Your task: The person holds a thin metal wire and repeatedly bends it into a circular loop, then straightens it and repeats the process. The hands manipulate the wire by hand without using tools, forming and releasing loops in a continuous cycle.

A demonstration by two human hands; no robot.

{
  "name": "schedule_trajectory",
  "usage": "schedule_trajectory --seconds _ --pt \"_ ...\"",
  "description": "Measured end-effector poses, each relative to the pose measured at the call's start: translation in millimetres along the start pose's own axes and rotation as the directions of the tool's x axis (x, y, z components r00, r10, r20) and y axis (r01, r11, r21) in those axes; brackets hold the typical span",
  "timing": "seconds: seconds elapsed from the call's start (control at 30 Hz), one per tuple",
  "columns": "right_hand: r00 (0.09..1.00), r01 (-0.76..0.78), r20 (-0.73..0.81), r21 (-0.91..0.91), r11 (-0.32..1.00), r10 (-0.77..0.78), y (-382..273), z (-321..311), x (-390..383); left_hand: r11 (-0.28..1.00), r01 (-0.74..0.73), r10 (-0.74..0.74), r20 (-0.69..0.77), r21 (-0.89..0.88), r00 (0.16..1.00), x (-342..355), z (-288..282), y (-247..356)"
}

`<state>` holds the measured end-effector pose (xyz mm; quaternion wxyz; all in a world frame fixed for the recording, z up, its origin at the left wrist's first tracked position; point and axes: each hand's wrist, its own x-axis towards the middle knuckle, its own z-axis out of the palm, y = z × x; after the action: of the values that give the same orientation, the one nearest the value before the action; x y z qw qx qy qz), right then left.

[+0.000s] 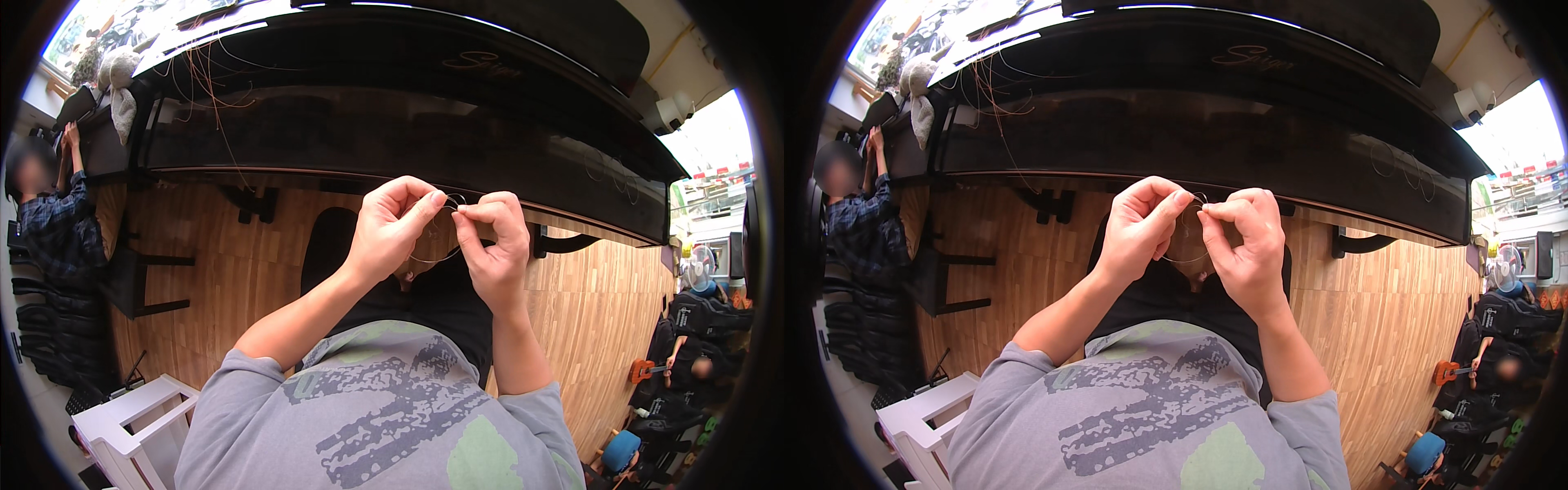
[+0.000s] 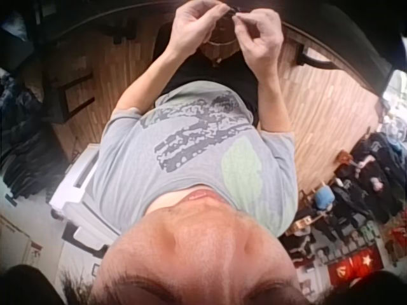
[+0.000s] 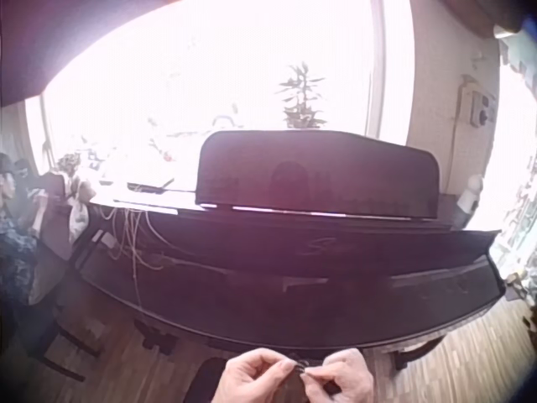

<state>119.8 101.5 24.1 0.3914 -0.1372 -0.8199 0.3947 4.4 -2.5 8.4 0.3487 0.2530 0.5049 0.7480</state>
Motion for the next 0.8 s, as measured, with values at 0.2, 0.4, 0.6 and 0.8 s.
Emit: schedule_trajectory --seconds 0.2,0.4,0.6,0.8 --pt "0.951 0.310 0.131 -0.373 0.875 -0.281 1.2 -2.3 0.9 0.988 0.111 -0.110 0.010 -0.111 0.994 0.7 -2.0 -0.5" --pt "0.992 -0.008 0.124 0.135 0.991 -0.009 12.7 0.5 -12.8 0.938 0.209 -0.199 0.065 -0.278 0.978 -1.8 -2.2 2.4" --pt "0.981 -0.172 0.151 0.394 0.903 0.121 9.0 -2.0 -14.4 0.912 0.238 -0.210 0.120 -0.333 0.970 -4.8 -2.0 6.5" --pt "0.920 -0.391 0.290 0.661 0.640 0.263 -4.8 -5.0 -12.7 0.902 0.209 -0.169 0.137 -0.379 0.976 -8.0 -0.5 8.5"
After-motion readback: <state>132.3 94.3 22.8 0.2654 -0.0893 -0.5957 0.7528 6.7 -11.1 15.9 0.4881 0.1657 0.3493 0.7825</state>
